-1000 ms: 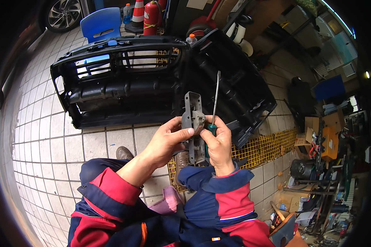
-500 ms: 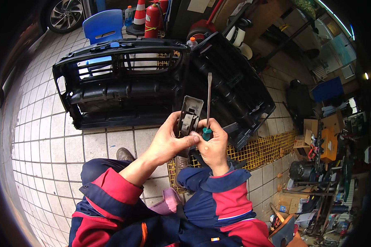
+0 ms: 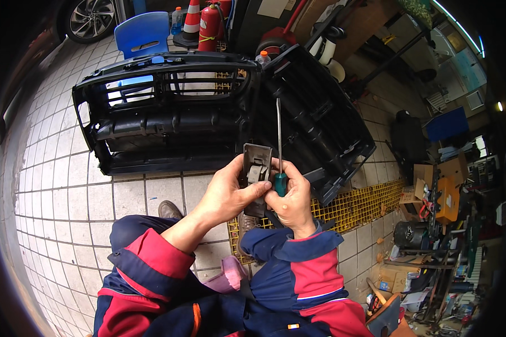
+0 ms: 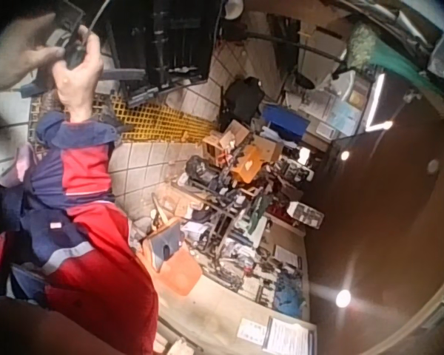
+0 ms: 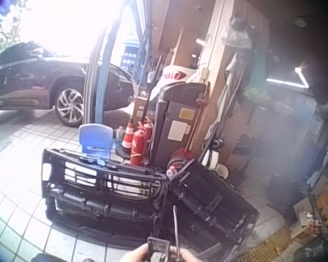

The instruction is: The person disassembles a car door lock mechanism using a screwdriver. They remove the cover, extract the internal latch assembly, and separate components while seated on the floor in a workshop.

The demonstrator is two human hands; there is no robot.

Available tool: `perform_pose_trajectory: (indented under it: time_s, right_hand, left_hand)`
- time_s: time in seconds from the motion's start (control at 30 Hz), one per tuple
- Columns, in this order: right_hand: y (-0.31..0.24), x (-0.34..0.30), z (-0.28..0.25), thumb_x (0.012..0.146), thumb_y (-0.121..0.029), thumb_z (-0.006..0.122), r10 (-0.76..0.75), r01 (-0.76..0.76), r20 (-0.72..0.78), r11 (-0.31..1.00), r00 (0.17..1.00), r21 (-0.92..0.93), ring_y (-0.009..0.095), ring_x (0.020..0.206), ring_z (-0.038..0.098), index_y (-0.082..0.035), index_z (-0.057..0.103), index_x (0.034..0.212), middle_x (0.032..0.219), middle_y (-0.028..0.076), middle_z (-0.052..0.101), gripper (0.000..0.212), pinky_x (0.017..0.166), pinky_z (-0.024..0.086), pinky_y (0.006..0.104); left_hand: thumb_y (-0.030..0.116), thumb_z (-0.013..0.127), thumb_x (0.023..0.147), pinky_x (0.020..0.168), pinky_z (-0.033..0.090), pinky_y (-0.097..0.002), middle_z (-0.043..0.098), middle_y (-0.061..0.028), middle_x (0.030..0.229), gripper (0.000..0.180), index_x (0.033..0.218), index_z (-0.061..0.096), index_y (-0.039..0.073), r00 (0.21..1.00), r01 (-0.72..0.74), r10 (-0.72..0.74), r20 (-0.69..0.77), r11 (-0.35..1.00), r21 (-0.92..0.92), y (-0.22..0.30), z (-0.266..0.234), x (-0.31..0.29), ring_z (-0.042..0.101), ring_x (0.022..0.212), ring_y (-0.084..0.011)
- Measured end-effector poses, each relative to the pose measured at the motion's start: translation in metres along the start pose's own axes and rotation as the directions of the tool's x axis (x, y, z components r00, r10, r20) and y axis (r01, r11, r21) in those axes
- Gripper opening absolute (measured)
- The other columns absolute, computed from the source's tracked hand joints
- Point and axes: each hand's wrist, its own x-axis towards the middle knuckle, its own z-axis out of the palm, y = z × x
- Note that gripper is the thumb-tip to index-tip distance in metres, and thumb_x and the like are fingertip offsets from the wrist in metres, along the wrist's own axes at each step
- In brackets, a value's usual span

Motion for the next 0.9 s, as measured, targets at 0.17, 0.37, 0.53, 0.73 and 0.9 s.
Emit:
perform_pose_trajectory:
  time_s: [0.17, 0.37, 0.53, 0.73, 0.9]
  right_hand:
    - [-0.007, -0.003, -0.004, 0.085, 0.008, 0.070, 0.119, -0.121, 0.023, 0.990, 0.993, 0.069, 0.005, 0.072, 0.065, 0.004, 0.062, 0.136, 0.101, 0.005, 0.076, 0.052, 0.060, 0.051, 0.0223]
    - [-0.006, -0.002, -0.001, 0.087, 0.009, 0.069, 0.079, -0.078, 0.001, 0.989, 0.997, 0.128, 0.005, 0.069, 0.064, 0.006, 0.059, 0.138, 0.102, 0.006, 0.076, 0.052, 0.055, 0.049, 0.0211]
    - [0.001, 0.001, -0.002, 0.092, 0.006, 0.070, 0.101, -0.112, 0.050, 0.947, 0.994, 0.301, 0.007, 0.069, 0.066, 0.006, 0.058, 0.137, 0.103, 0.008, 0.075, 0.047, 0.054, 0.054, 0.0210]
    - [0.001, 0.005, 0.000, 0.093, 0.001, 0.072, 0.192, -0.179, 0.008, 0.899, 0.981, 0.399, 0.007, 0.066, 0.064, -0.001, 0.049, 0.145, 0.110, 0.009, 0.069, 0.057, 0.051, 0.054, 0.0185]
    - [-0.008, 0.004, 0.000, 0.090, 0.003, 0.073, 0.010, 0.000, -0.054, 0.983, 0.998, 0.181, 0.007, 0.070, 0.064, -0.006, 0.048, 0.149, 0.108, 0.006, 0.067, 0.065, 0.053, 0.052, 0.0197]
  left_hand:
    - [0.012, 0.078, 0.099, 0.108, 0.051, -0.0340, 0.069, -0.0076, 0.128, 0.053, 0.144, 0.055, -0.001, 1.000, 0.009, -0.012, 0.029, 0.996, 0.091, -0.002, -0.004, 0.000, 0.063, 0.119, -0.0148]
    - [0.014, 0.080, 0.093, 0.098, 0.057, -0.0354, 0.073, -0.0154, 0.121, 0.055, 0.140, 0.057, -0.003, 0.993, -0.105, 0.110, -0.030, 0.987, 0.119, 0.002, 0.002, -0.001, 0.070, 0.110, -0.0198]
    - [0.008, 0.085, 0.085, 0.101, 0.056, -0.0375, 0.071, -0.0174, 0.126, 0.066, 0.143, 0.056, -0.003, 0.993, -0.105, 0.111, -0.038, 0.986, 0.128, 0.013, -0.002, -0.007, 0.070, 0.116, -0.0236]
    - [0.001, 0.078, 0.093, 0.108, 0.052, -0.0384, 0.069, -0.0127, 0.131, 0.075, 0.158, 0.042, 0.003, 0.994, 0.070, -0.067, 0.087, 0.997, -0.035, 0.002, -0.012, 0.000, 0.064, 0.122, -0.0206]
    - [0.008, 0.076, 0.098, 0.102, 0.052, -0.0352, 0.069, -0.0115, 0.130, 0.069, 0.159, 0.044, 0.004, 0.963, 0.265, -0.239, 0.121, 0.916, -0.301, -0.005, -0.009, 0.003, 0.065, 0.116, -0.0189]
